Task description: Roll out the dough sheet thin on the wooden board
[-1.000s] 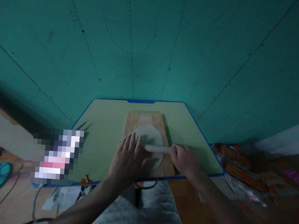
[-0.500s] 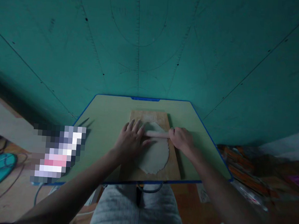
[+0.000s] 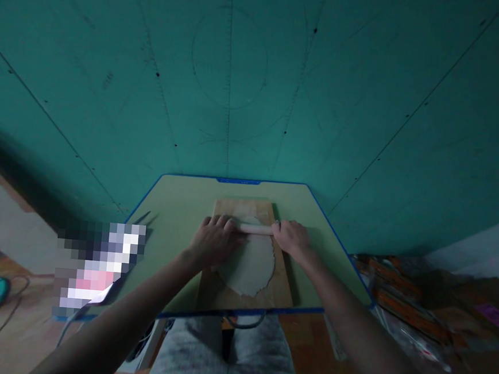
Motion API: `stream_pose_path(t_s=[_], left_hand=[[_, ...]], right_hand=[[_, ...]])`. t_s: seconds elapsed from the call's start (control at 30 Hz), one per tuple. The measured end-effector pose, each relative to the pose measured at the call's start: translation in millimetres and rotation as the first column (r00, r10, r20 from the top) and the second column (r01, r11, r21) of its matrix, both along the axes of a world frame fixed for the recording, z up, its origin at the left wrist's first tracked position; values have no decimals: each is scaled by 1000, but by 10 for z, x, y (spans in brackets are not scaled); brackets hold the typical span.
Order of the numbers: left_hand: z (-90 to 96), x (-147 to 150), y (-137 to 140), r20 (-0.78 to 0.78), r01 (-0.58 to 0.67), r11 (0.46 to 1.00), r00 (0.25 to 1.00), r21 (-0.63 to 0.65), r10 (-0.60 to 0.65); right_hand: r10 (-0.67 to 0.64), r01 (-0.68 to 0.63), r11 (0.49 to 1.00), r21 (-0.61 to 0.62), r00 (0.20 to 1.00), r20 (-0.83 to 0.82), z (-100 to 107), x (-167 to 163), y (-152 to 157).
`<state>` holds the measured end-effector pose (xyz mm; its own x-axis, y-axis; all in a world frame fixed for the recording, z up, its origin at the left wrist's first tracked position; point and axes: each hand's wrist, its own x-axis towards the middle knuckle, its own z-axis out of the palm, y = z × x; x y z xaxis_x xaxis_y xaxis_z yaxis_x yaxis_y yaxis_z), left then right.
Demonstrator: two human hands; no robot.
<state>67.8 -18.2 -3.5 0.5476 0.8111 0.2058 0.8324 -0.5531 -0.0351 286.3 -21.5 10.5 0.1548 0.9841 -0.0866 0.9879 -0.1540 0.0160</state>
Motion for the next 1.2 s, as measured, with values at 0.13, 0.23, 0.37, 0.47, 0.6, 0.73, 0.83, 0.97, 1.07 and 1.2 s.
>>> stream_pose_path(t_s=[0.13, 0.23, 0.37, 0.47, 0.6, 0.73, 0.83, 0.97, 1.07, 1.2], left_hand=[[27, -29, -421, 78, 91, 996, 993, -19, -89], [50, 31, -642, 123, 115, 993, 986, -35, -110], [21, 171, -696, 140, 45, 999, 989, 19, -48], [-40, 220, -644, 151, -20, 997, 989, 71, 9], [-80, 183, -568, 140, -11, 998, 990, 67, 1], [-51, 119, -485, 104, -2, 998, 995, 55, -4], [-28, 91, -408, 91, -8, 999, 996, 50, 3], [-26, 66, -322, 81, -30, 999, 996, 30, 27], [-12, 40, -283, 105, -39, 999, 994, 5, 38], [78, 10, -97, 133, -80, 991, 987, -105, 94]], right_hand=[[20, -21, 999, 34, 1000, 14, -57, 103, -411], [76, -76, 997, -21, 997, 31, -37, 177, -714], [133, -127, 989, -80, 989, 68, 30, 200, -870], [97, -90, 992, -84, 992, 83, 54, 184, -804], [139, -130, 988, -88, 985, 100, 56, 172, -667], [154, -144, 985, -98, 982, 105, 59, 149, -559], [185, -174, 980, -101, 976, 118, 57, 119, -477], [193, -180, 978, -106, 974, 121, 64, 82, -374], [183, -172, 980, -97, 977, 111, 71, 57, -335], [140, -135, 989, -60, 987, 84, 56, 35, -355]])
